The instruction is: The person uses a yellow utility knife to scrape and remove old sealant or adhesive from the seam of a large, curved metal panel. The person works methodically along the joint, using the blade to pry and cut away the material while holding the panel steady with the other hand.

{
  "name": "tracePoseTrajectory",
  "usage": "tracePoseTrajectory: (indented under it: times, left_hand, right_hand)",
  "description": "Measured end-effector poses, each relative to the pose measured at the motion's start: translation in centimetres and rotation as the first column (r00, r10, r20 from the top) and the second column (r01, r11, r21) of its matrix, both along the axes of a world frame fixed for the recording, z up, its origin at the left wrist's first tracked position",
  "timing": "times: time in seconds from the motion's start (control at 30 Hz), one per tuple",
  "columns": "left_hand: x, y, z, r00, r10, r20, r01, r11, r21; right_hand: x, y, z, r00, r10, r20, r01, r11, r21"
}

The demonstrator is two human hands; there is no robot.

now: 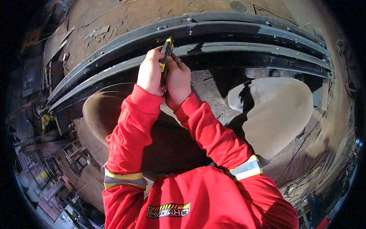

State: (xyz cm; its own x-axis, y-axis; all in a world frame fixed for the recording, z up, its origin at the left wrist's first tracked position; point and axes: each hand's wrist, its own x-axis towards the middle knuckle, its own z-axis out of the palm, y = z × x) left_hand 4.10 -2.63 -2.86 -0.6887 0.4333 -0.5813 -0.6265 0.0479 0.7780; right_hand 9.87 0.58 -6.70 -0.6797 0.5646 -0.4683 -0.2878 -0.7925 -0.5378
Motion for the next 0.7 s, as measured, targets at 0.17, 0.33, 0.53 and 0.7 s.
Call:
tracePoseTrajectory:
  times: [0.17, 0.33, 0.53, 0.7]
  left_hand:
    - [0.0, 0.2, 0.1, 1.000, 0.017, 0.018, -0.017, 1.000, 0.001]
    - [-0.7, 0.8, -0.6, 0.998, 0.007, -0.061, -0.008, 1.000, -0.013]
    - [-1.9, 0.9, -3.5, 0.973, 0.023, -0.232, -0.031, 0.999, -0.031]
    - [-2.1, 1.0, -4.6, 0.867, 0.000, -0.498, -0.019, 0.999, -0.034]
  right_hand:
    - [0.0, 0.4, 0.7, 0.999, 0.021, 0.031, -0.020, 1.000, -0.013]
    - [-0.4, 1.2, 0.6, 0.999, 0.032, 0.011, -0.032, 0.999, -0.007]
    - [-0.5, 2.1, 0.9, 0.998, 0.067, 0.012, -0.066, 0.997, -0.040]
    - [-1.2, 2.4, -0.6, 0.997, 0.076, -0.018, -0.075, 0.996, 0.040]
